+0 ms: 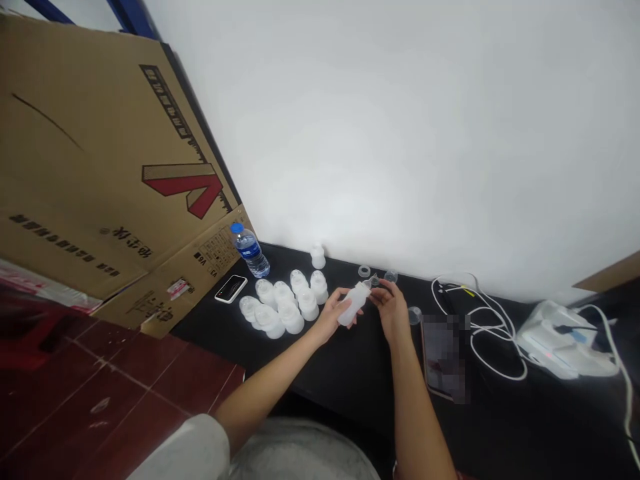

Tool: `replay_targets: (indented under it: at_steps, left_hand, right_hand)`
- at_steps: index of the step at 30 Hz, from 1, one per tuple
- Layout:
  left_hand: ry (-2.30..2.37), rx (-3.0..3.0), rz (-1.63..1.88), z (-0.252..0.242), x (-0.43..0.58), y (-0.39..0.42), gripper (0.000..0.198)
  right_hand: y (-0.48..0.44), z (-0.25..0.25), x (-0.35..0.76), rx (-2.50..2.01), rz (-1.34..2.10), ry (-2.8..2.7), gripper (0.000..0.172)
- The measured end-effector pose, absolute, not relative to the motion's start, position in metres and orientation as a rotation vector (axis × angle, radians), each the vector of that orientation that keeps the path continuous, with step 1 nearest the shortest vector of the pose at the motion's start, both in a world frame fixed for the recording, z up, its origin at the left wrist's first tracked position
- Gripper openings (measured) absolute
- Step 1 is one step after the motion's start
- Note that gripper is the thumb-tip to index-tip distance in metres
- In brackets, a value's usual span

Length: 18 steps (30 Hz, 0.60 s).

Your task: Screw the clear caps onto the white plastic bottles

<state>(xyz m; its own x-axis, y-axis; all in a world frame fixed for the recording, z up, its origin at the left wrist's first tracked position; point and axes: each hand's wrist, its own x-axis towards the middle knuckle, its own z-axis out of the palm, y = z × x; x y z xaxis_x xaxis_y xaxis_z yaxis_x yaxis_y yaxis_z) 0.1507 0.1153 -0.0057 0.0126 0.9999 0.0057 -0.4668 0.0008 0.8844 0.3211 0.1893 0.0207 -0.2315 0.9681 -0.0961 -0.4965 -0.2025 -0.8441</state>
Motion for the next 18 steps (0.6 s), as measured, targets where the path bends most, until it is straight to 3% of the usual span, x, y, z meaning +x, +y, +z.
replay_targets:
  at_steps: [5, 18]
  left_hand:
    - [0.884, 0.91, 1.376, -0.001, 0.153, 0.111, 0.07]
    - [0.985, 1.025, 1.371, 0.004, 0.152, 0.105, 0.071]
  right_hand:
    - [0.185, 0.018, 0.313, -0.798, 1.687, -1.026, 0.058]
    - [0.179, 0.022, 0.311, -0.796, 1.64, -1.022, 0.058]
